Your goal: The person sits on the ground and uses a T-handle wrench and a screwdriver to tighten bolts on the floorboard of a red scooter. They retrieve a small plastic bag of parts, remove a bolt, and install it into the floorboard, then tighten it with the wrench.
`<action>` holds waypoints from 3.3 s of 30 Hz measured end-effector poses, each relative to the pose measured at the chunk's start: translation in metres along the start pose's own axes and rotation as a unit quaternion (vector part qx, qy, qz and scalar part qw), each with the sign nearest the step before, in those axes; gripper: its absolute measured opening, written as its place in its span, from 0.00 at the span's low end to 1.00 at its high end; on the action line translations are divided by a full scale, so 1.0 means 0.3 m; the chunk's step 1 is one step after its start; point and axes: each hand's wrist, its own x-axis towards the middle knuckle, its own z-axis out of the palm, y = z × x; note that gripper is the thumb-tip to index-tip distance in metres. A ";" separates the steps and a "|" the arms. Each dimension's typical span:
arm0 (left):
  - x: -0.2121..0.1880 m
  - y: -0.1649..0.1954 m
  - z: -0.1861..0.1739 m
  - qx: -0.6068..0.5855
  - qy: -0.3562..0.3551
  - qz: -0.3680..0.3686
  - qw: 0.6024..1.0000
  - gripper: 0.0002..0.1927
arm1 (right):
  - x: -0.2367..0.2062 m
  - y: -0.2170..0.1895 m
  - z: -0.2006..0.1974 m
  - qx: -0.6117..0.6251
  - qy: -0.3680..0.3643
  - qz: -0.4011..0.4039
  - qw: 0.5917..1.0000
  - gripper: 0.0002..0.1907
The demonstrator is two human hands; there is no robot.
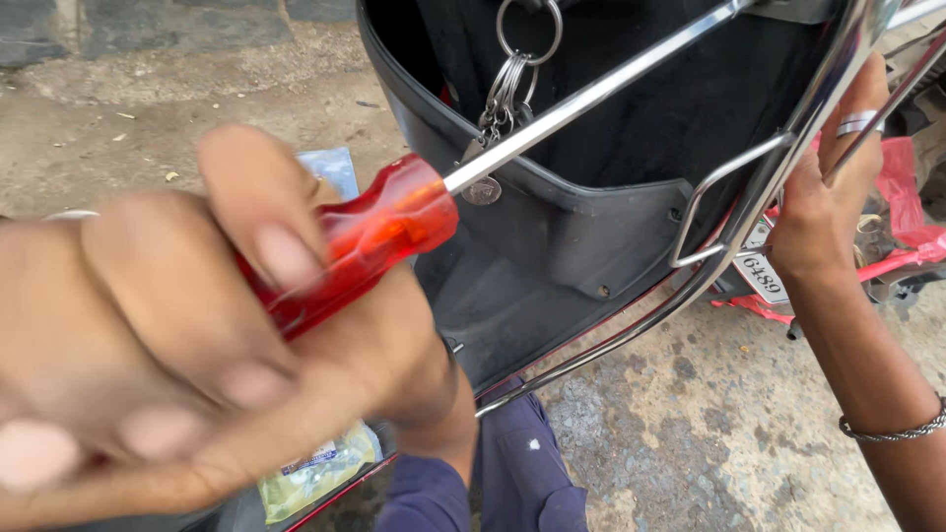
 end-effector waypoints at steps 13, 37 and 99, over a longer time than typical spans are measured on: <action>0.176 -0.069 0.035 0.021 -0.125 0.105 0.986 0.18 | 0.004 -0.012 0.008 -0.020 -0.003 0.015 1.000 0.42; 0.198 -0.080 0.098 -0.023 -0.153 0.112 0.982 0.10 | -0.044 0.070 -0.056 -0.042 -0.048 -0.005 0.998 0.33; 0.104 -0.080 0.053 0.172 -0.095 0.401 0.895 0.19 | -0.042 0.085 -0.053 -0.098 -0.023 -0.031 0.994 0.22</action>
